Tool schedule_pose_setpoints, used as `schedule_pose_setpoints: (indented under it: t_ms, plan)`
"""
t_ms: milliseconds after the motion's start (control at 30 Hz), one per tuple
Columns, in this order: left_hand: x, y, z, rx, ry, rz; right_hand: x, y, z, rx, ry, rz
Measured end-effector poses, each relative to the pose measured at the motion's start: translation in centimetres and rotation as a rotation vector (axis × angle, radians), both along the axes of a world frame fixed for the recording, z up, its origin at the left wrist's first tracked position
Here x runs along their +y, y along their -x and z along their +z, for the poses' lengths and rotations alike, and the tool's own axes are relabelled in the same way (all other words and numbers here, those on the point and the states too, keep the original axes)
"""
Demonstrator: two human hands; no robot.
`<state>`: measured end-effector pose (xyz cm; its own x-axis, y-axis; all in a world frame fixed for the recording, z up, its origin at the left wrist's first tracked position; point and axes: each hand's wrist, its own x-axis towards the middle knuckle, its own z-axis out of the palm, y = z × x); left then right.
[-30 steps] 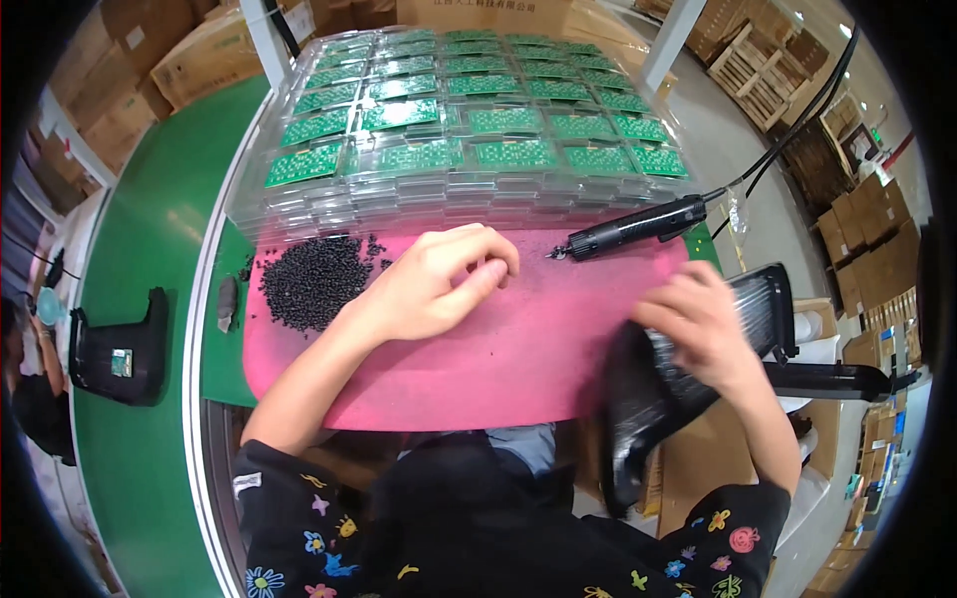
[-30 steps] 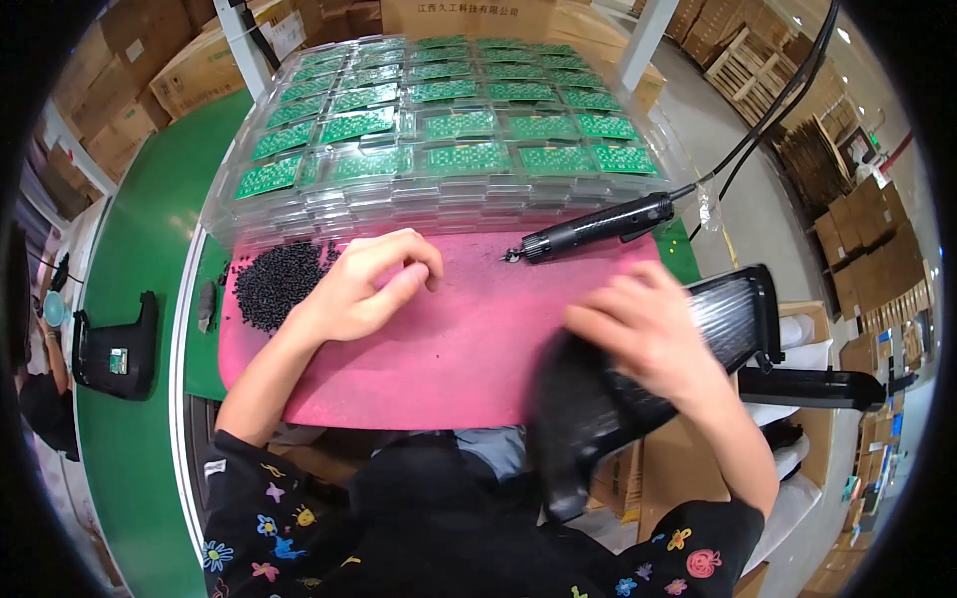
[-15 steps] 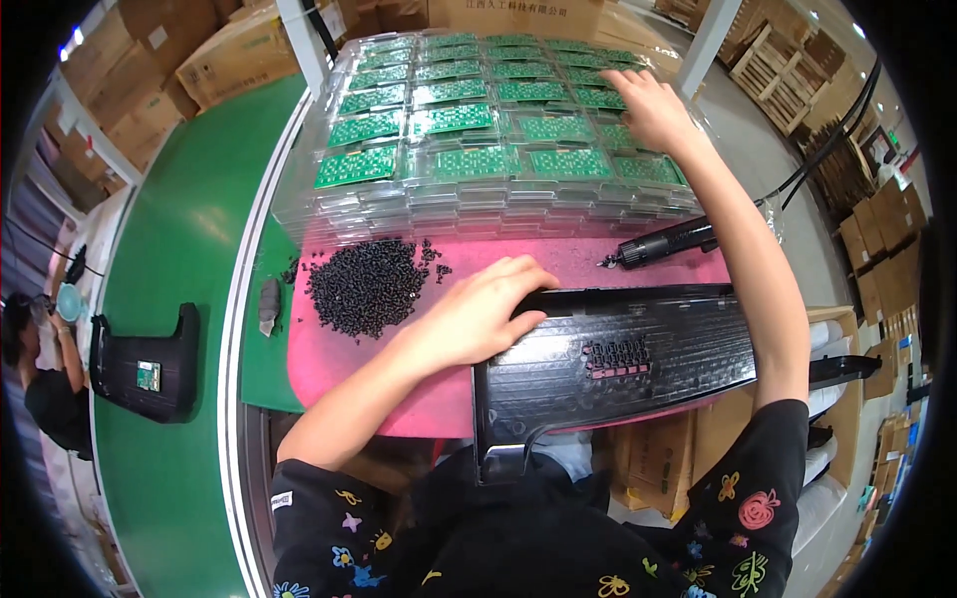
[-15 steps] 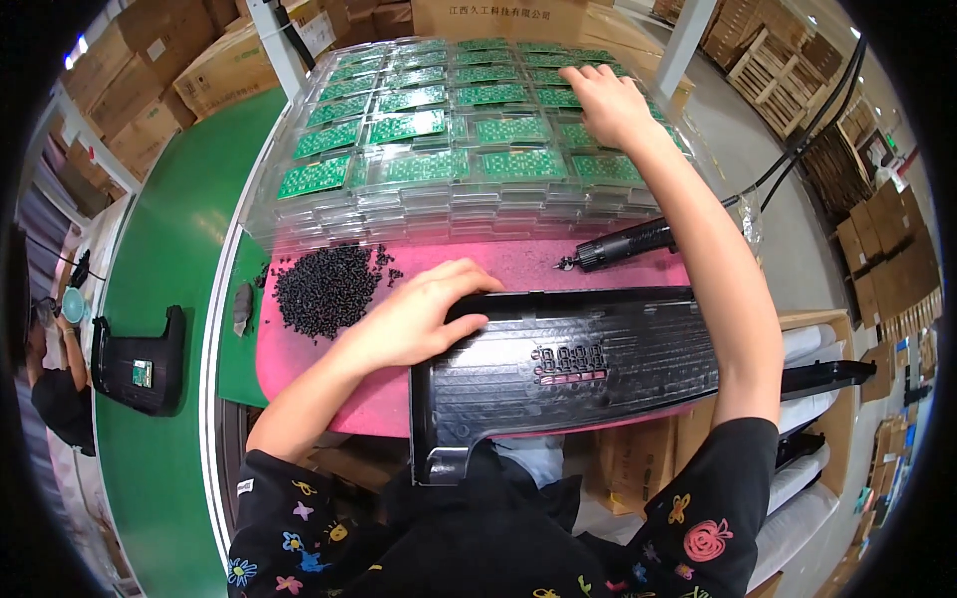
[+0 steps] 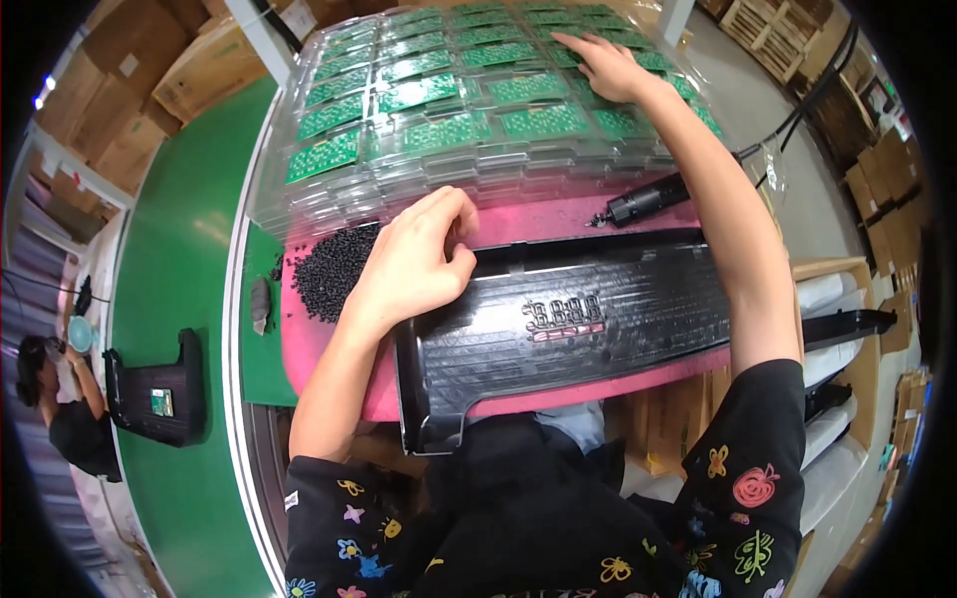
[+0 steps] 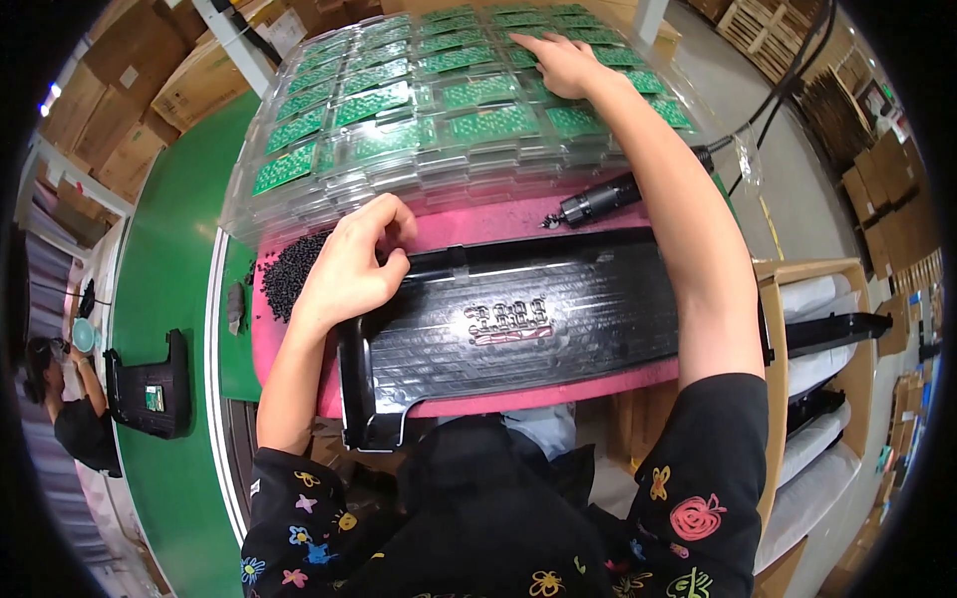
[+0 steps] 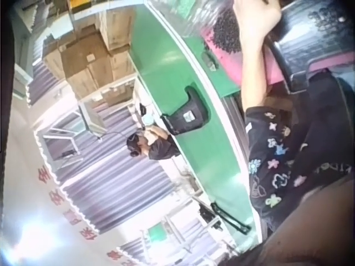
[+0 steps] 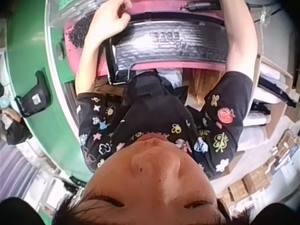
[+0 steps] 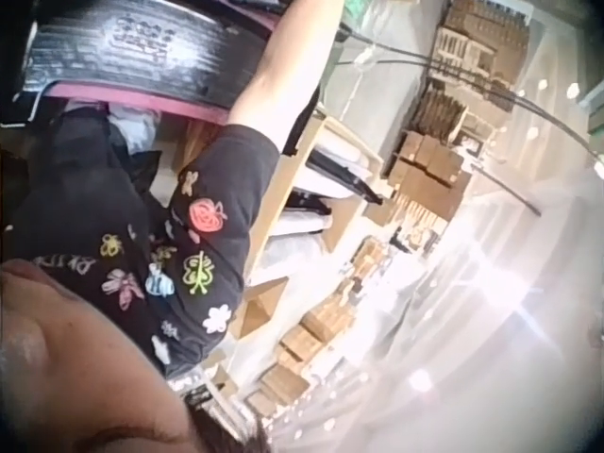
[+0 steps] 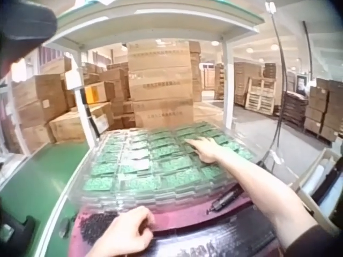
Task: Assembling circuit boards into plastic housing components using an electric screwdriver.
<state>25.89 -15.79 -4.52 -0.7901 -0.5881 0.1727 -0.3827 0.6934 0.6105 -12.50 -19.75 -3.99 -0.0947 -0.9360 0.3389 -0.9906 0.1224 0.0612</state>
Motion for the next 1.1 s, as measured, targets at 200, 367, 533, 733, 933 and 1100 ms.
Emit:
schedule_pose_setpoints:
  t_ms: [200, 367, 533, 733, 933, 1100]
  plan:
    - [0.4, 0.2, -1.2, 0.076, 0.067, -0.218, 0.6, -1.8, 0.7, 0.15, 0.129, 0.02]
    - [0.8, 0.6, -0.5, 0.174, 0.026, -0.162, 3.2, -5.5, 2.6, -0.469, 0.754, 0.273]
    - [0.8, -0.1, -0.2, 0.573, -0.158, 0.002, 12.2, -17.4, 5.8, -1.353, 0.447, 0.436]
    - [1.6, -0.1, 0.3, 0.575, -0.403, -0.198, 18.2, -18.3, 2.5, -1.431, 0.292, 0.633]
    - [2.5, -0.1, 0.3, 0.499, -0.282, -0.299, 21.6, -19.2, 1.2, -1.607, 0.382, 0.508]
    - [2.8, -0.4, 0.2, 0.363, -0.253, -0.323, 24.5, -16.7, -0.5, -1.432, 0.264, 0.383]
